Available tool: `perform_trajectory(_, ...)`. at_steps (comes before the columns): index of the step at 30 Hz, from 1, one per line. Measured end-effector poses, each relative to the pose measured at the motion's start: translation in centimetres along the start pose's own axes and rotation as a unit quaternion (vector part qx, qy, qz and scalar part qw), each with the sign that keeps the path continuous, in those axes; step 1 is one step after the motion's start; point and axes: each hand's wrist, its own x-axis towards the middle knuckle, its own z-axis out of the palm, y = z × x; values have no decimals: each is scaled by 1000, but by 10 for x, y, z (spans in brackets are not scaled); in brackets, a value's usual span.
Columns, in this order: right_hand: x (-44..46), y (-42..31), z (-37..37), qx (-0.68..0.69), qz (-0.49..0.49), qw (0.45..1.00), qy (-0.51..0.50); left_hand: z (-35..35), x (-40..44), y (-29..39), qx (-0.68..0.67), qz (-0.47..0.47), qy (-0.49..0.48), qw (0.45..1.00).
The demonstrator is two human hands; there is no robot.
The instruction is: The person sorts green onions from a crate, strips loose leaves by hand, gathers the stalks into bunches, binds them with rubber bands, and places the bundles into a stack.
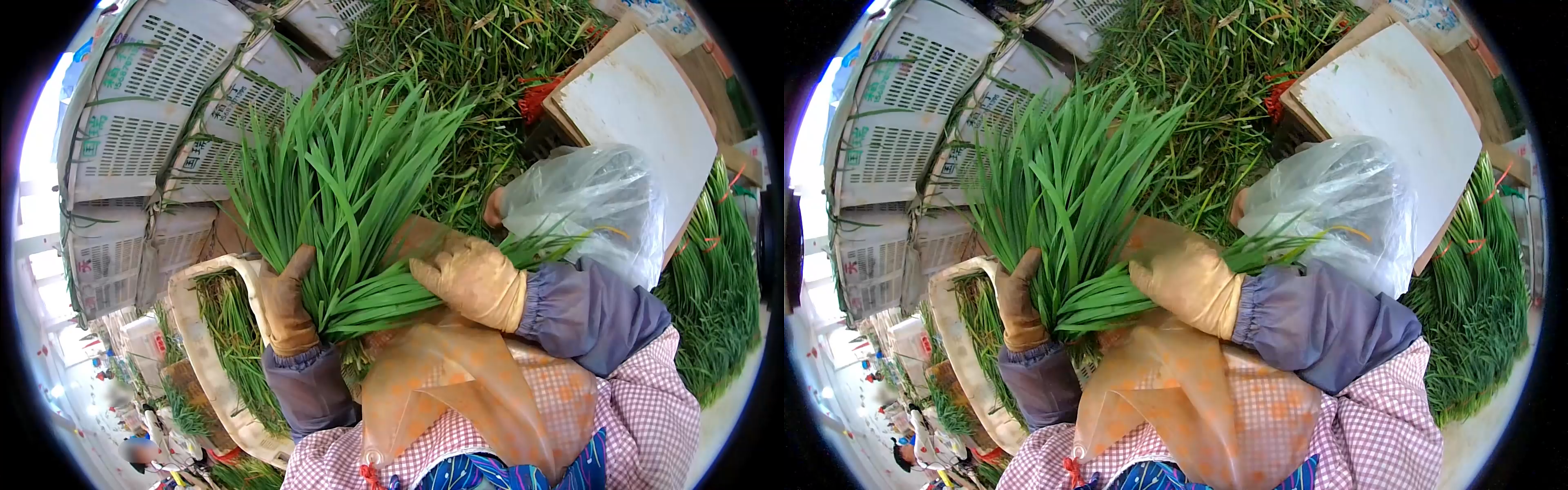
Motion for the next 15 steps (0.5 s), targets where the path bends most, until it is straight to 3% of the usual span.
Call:
perform_trajectory(3, 11, 2, -31, 26, -15, 999, 15, 1, -4, -2, -10, 51, 7, 999)
perform_trajectory(5, 25, 0, -53, 91, -52, 994, 26, 5, -5, 3, -21, 22, 18, 999)
perform_trajectory(6, 35, -3, -55, 57, -67, 992, 93, 6, -6, 4, -33, -3, 22, 999)
perform_trajectory(8, 54, 2, -40, -12, -112, 989, 99, 7, -3, 4, -25, -25, 22, 999)
perform_trajectory(11, 74, 12, -15, -97, -19, 994, -36, 9, -9, 10, -31, -31, 7, 999)
perform_trajectory(13, 78, 21, -3, -51, 42, 981, -180, 10, -12, 15, -23, -10, 35, 999)
perform_trajectory(15, 74, 24, 2, -42, 29, 981, -189, 6, -12, 15, -4, -9, 25, 1000)
